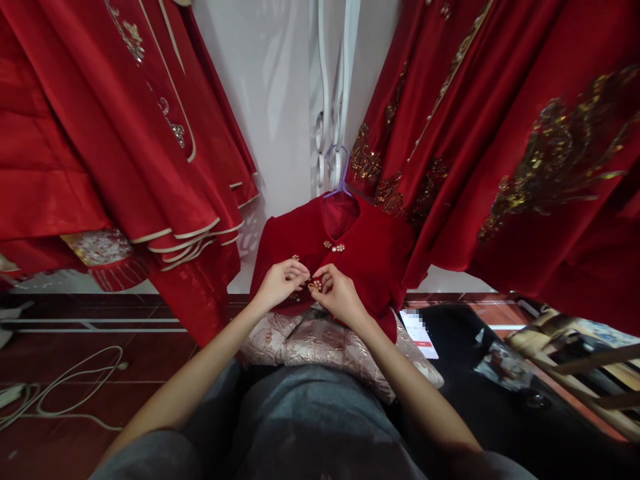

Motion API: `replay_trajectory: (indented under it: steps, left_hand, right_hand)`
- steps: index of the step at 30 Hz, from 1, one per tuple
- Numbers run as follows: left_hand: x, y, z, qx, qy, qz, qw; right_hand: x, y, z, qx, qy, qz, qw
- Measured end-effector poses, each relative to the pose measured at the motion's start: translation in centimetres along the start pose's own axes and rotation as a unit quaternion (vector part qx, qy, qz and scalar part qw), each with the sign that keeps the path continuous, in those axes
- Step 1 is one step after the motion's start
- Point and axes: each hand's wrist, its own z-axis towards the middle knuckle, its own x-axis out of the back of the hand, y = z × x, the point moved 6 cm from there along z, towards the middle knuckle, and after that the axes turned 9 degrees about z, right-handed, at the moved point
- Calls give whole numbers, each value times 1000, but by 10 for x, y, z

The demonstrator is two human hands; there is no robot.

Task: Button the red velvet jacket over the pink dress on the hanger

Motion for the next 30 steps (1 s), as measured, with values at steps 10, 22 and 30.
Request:
replay_trajectory:
  steps: [10,22,30]
  left_hand:
    - [6,-20,6,-28,100,104,989]
    - [12,-18,10,2,96,-27,995]
    - [12,-23,7,-46,141,9,989]
  right_hand:
    - [6,9,4,-43,-20,102,994]
    - [-6,22,31,11,57,129,990]
    - [-12,19,28,41,91,89,991]
